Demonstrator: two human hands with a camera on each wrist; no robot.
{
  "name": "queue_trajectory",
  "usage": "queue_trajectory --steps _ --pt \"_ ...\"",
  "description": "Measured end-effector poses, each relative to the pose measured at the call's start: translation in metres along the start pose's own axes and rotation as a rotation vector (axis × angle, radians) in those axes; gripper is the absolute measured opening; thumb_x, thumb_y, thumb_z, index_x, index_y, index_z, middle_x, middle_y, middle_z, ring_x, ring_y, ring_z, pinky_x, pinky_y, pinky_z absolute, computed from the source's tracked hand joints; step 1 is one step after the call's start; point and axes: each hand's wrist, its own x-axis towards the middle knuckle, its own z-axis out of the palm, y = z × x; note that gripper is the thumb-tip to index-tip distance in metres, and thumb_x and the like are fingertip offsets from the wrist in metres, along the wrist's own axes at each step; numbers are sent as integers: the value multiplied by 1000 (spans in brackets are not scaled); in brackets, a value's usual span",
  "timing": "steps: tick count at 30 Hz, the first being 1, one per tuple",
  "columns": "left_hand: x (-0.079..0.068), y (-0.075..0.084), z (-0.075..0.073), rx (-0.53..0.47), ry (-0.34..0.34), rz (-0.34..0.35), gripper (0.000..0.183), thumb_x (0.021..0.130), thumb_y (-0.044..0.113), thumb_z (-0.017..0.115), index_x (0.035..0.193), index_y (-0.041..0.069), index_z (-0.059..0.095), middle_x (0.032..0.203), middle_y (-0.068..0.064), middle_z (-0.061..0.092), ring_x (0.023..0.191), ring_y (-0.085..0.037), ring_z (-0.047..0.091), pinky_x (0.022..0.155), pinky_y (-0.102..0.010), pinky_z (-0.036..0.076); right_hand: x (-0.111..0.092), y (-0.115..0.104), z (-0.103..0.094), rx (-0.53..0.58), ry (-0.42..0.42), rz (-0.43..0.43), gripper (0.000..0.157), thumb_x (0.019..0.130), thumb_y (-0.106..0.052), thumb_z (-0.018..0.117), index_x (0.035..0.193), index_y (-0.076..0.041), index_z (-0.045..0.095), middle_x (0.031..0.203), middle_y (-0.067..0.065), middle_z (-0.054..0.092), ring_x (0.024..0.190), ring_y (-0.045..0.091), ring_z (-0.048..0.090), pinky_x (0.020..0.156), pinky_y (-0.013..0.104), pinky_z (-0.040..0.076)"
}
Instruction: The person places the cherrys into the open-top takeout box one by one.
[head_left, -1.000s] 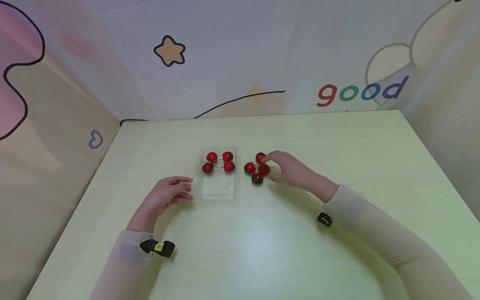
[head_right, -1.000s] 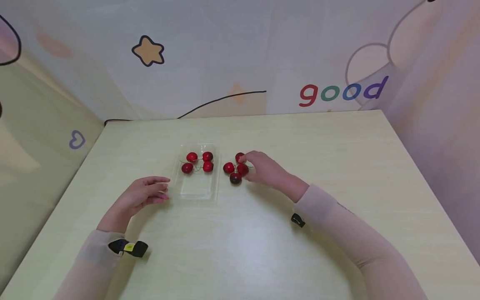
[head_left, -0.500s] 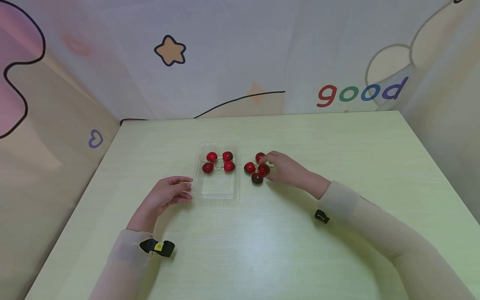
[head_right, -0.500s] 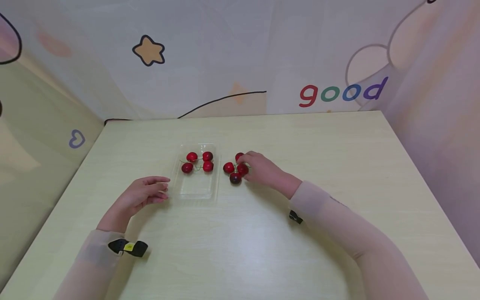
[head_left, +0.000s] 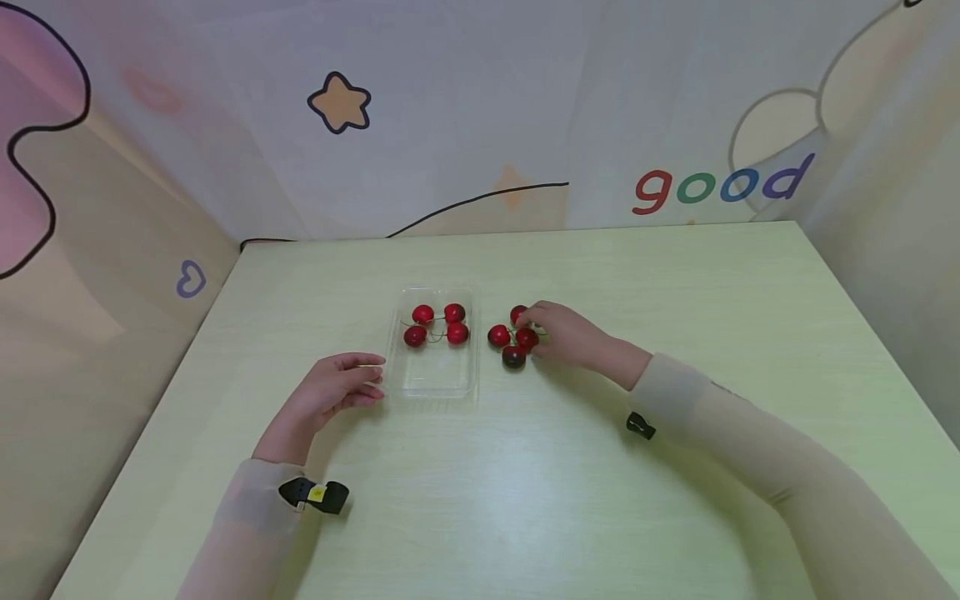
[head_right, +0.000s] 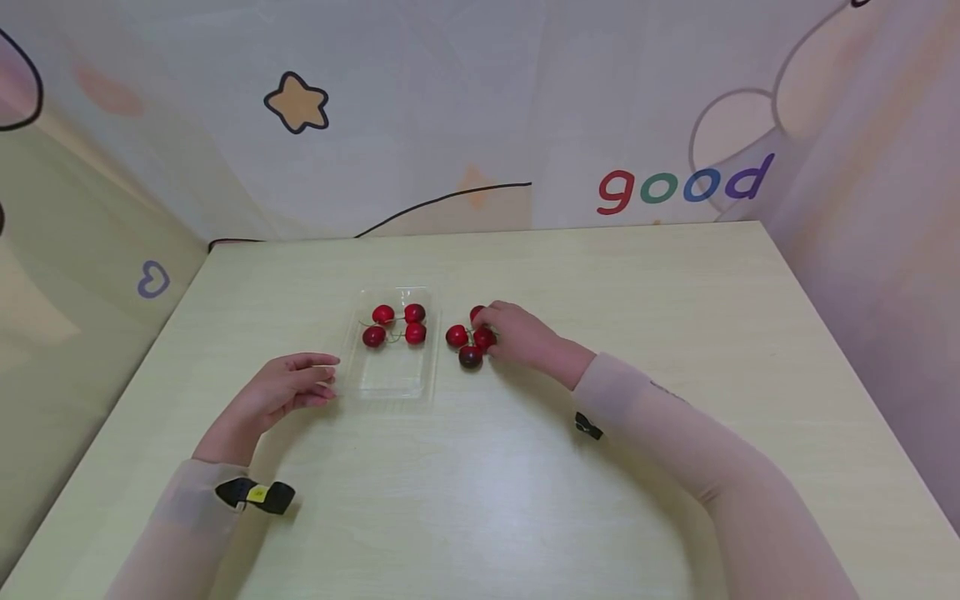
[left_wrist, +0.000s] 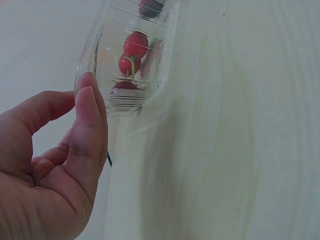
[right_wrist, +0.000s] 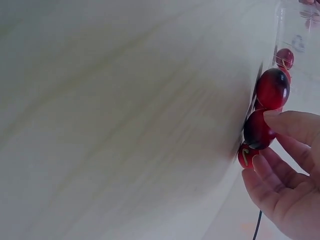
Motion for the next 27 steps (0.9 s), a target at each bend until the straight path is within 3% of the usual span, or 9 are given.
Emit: queue_trajectory --steps 27 --pt "2 -4 -2 -5 -1 9 46 105 12 55 146 -7 48 102 -4 71 73 -4 70 73 -18 62 6 -2 3 -42 -30 30 35 92 0 71 127 0 67 119 18 65 102 27 62 98 40 57"
